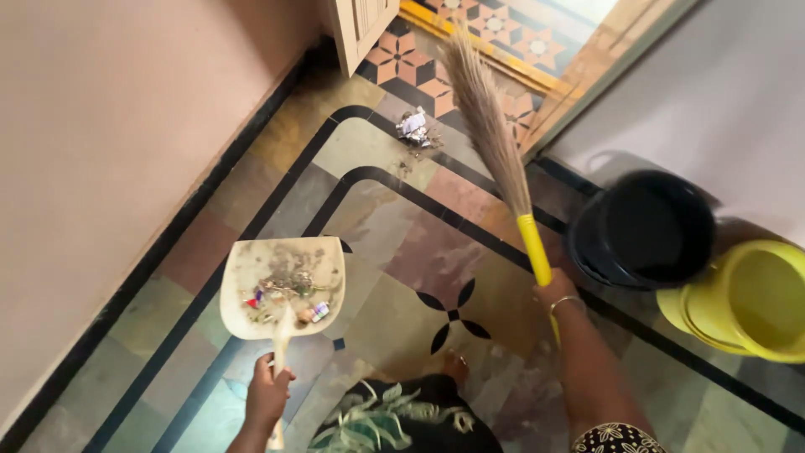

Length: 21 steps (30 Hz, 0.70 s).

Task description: Sweep the floor and collect debris with a dustpan.

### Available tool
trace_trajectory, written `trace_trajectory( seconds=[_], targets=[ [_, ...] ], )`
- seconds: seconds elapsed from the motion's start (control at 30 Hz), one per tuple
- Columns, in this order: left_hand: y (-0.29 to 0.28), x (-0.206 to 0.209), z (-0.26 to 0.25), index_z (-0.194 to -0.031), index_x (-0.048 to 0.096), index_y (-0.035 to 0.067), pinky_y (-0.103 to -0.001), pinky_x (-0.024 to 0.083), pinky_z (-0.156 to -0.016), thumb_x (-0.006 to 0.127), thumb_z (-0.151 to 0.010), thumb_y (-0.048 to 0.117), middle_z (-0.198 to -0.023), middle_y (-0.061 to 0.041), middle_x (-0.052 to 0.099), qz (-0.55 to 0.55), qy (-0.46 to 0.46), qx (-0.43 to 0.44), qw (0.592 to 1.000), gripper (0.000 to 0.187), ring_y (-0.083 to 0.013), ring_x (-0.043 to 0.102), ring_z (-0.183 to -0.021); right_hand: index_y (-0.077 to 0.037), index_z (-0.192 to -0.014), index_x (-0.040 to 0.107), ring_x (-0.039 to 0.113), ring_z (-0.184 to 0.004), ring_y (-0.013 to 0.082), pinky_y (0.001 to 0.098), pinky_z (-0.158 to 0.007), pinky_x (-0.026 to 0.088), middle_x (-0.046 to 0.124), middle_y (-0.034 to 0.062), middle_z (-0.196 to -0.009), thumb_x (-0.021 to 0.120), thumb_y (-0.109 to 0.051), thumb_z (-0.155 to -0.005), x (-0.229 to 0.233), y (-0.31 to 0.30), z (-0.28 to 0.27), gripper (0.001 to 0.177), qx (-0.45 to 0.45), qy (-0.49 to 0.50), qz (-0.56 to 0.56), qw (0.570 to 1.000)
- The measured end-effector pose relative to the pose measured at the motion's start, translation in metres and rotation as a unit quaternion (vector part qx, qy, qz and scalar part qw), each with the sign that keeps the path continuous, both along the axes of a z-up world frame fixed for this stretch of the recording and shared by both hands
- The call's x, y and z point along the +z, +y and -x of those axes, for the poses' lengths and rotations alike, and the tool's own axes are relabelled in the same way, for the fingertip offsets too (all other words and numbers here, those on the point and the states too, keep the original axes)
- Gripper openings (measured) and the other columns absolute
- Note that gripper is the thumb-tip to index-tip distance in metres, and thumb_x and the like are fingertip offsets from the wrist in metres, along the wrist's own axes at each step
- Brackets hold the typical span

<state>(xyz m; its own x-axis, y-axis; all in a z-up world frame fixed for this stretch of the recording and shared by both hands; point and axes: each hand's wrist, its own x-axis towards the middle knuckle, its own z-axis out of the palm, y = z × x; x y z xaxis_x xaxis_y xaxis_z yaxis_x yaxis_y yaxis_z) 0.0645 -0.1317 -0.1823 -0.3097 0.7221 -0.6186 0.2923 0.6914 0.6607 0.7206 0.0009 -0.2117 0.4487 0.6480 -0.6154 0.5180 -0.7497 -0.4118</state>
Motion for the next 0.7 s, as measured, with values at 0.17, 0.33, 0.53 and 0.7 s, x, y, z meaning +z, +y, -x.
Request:
trace_trajectory(
  seconds=[0.17, 0.33, 0.53, 0.7],
  targets=[
    [0.060, -0.157, -0.057, -0.130, 0.054, 0.006, -0.042, 0.056, -0.075, 0.068, -0.088, 0.023, -0.106, -0.014, 0.074, -0.040, 0.073, -0.045, 0.996, 0.047, -0.0290, 0.072, -0.090, -0.009, -0.129, 0.061, 0.064, -0.118, 0.0391, 0.0488, -0.098, 0.052, 0.067, 0.0211, -0.127, 0.085, -0.029, -0.080, -0.074, 0.085, -0.019, 0.058, 0.068, -0.179, 0.000, 0.981],
    [0.128, -0.289, -0.105, -0.128, 0.059, 0.012, -0.046, 0.055, -0.087, 0.072, -0.087, 0.026, -0.115, -0.016, 0.072, -0.049, 0.120, -0.116, 0.985, 0.044, -0.0376, 0.069, -0.104, -0.021, -0.141, 0.059, 0.062, -0.122, 0.0414, 0.0502, -0.102, 0.049, 0.065, 0.0198, -0.134, 0.074, -0.039, -0.089, -0.170, 0.121, -0.022, 0.057, 0.045, -0.214, 0.012, 0.976],
    [0.193, -0.419, -0.144, -0.130, 0.061, 0.012, -0.046, 0.056, -0.086, 0.072, -0.086, 0.023, -0.110, -0.016, 0.074, -0.076, 0.115, -0.138, 0.981, 0.046, -0.0367, 0.071, -0.100, -0.032, -0.147, 0.054, 0.059, -0.126, 0.0396, 0.0489, -0.104, 0.047, 0.063, 0.0155, -0.137, 0.070, -0.038, -0.087, -0.297, 0.130, -0.052, 0.063, 0.052, -0.239, -0.012, 0.970],
    [0.236, -0.492, -0.156, -0.129, 0.064, 0.015, -0.049, 0.054, -0.087, 0.074, -0.086, 0.025, -0.111, -0.017, 0.073, -0.064, 0.163, -0.227, 0.958, 0.045, -0.0389, 0.068, -0.102, -0.024, -0.151, 0.050, 0.057, -0.130, 0.0381, 0.0464, -0.107, 0.046, 0.060, 0.0175, -0.141, 0.076, -0.031, -0.088, -0.402, 0.137, -0.077, 0.068, 0.109, -0.206, -0.049, 0.971]
  ],
)
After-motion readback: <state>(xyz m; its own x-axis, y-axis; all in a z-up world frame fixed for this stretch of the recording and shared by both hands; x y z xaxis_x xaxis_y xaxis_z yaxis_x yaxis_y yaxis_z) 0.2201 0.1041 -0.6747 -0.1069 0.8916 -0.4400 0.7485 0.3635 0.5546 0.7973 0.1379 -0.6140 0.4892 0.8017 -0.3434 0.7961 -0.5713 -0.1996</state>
